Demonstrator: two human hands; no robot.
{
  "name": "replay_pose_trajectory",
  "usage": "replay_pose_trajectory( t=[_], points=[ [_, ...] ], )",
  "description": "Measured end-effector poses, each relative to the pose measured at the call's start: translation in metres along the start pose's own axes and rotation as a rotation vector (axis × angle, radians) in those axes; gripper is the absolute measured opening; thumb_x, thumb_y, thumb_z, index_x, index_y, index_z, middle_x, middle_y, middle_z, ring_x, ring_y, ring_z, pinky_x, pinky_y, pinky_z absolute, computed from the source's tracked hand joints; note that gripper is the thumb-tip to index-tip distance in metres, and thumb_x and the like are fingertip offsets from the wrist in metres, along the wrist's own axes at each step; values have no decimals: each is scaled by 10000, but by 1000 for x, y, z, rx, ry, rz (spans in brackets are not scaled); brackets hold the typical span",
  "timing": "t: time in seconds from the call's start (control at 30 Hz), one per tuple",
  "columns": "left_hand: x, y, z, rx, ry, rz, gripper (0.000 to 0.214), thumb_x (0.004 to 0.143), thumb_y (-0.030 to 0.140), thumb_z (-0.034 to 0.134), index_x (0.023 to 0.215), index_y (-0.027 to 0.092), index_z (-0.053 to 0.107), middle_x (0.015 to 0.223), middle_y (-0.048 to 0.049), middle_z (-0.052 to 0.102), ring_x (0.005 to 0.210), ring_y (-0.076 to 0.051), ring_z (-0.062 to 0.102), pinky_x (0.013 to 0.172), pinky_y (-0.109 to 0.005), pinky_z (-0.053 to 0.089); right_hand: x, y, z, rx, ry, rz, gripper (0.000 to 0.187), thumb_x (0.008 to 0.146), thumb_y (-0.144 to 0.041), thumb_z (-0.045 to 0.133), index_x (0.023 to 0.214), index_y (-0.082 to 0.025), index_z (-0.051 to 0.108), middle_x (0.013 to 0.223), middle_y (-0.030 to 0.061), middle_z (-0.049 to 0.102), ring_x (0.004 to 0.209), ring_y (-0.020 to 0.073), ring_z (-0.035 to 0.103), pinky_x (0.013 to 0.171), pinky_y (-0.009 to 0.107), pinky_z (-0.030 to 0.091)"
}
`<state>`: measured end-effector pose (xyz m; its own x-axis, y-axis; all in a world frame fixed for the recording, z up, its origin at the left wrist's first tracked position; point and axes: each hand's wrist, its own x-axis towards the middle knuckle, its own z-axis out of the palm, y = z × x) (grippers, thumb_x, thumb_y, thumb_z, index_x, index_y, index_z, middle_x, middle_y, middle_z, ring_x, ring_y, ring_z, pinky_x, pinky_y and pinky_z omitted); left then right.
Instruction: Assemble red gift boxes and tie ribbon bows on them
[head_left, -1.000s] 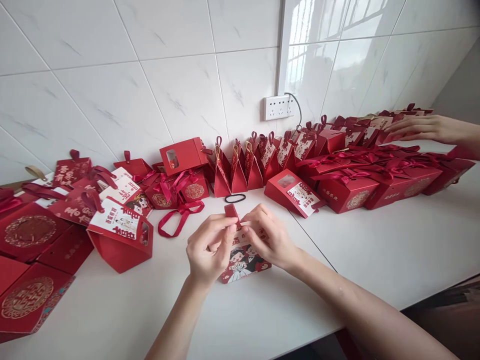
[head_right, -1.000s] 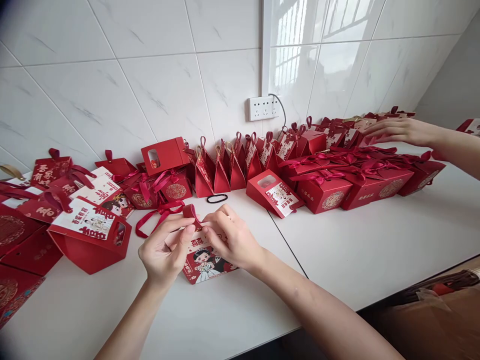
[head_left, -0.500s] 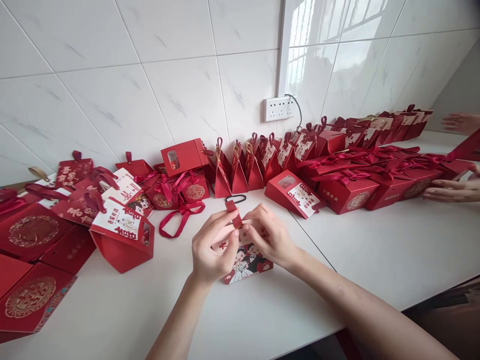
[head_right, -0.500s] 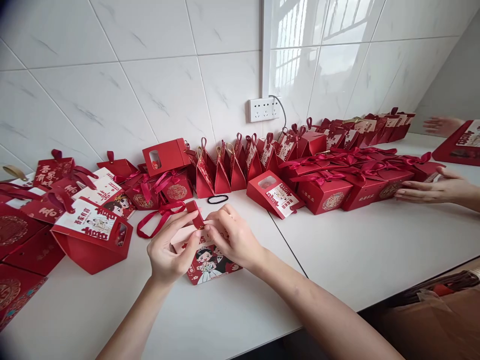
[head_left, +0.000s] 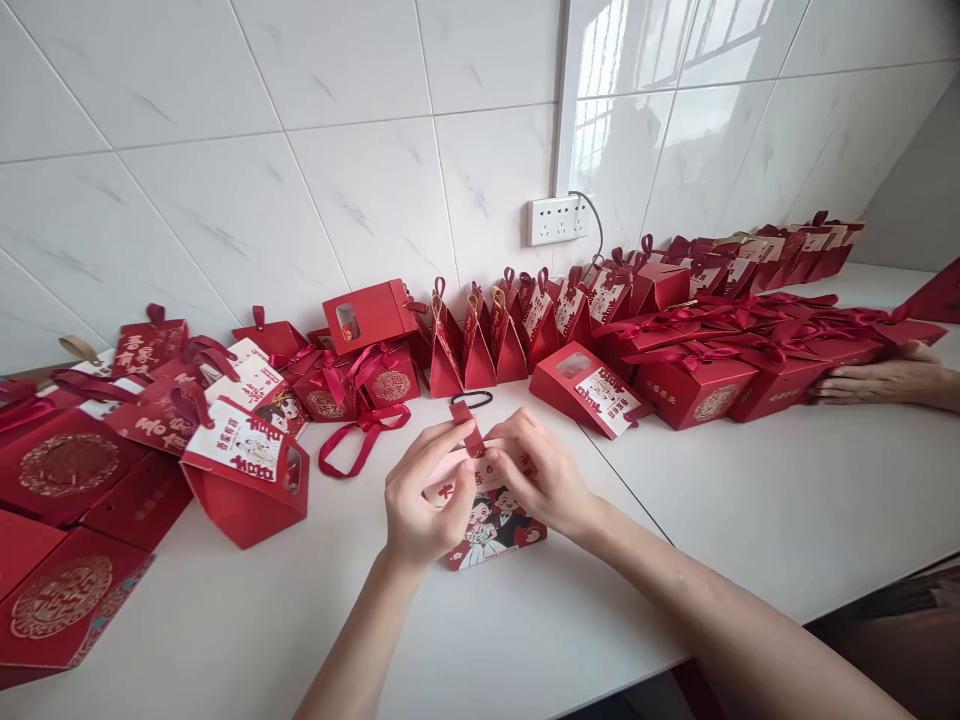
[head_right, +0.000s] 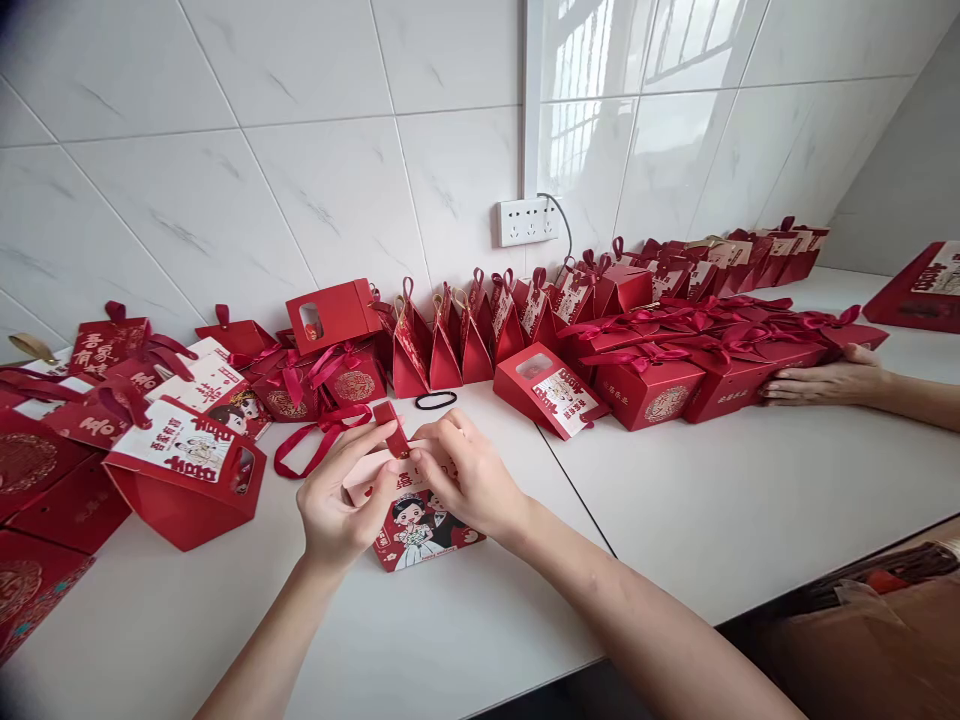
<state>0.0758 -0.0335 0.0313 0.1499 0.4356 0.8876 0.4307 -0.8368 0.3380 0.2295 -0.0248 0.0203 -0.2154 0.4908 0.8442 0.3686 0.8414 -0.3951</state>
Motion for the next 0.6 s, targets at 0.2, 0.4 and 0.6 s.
replay_pose_trajectory(
  t=[0.2, 0.4, 0.6],
  points=[
    [0, 0, 0, -23, 3, -18, 389, 800, 52, 554, 1150, 210, 613, 1020, -44, 674, 907, -143, 632, 756, -248, 559, 0, 0, 0, 14, 3, 4, 79, 903, -135, 465, 916, -211, 482, 781, 14, 520, 694, 134, 502, 596, 250, 430],
    [-1, -1, 0, -25, -5, -19, 416, 787, 49, 579, 1168, 214, 606, 1040, -39, 674, 931, -143, 634, 783, -246, 560, 1, 1, 1, 7, 10, 12, 73, 907, -141, 466, 895, -213, 472, 765, 6, 508, 674, 127, 493, 582, 242, 419],
    [-1, 1, 1, -12, 12, -44, 419, 787, 37, 583, 1157, 230, 619, 1030, -23, 686, 927, -130, 644, 771, -218, 565, 0, 1, 1, 7, 4, 22, 64, 911, -150, 464, 901, -213, 471, 774, 8, 511, 684, 128, 504, 591, 243, 421]
  ],
)
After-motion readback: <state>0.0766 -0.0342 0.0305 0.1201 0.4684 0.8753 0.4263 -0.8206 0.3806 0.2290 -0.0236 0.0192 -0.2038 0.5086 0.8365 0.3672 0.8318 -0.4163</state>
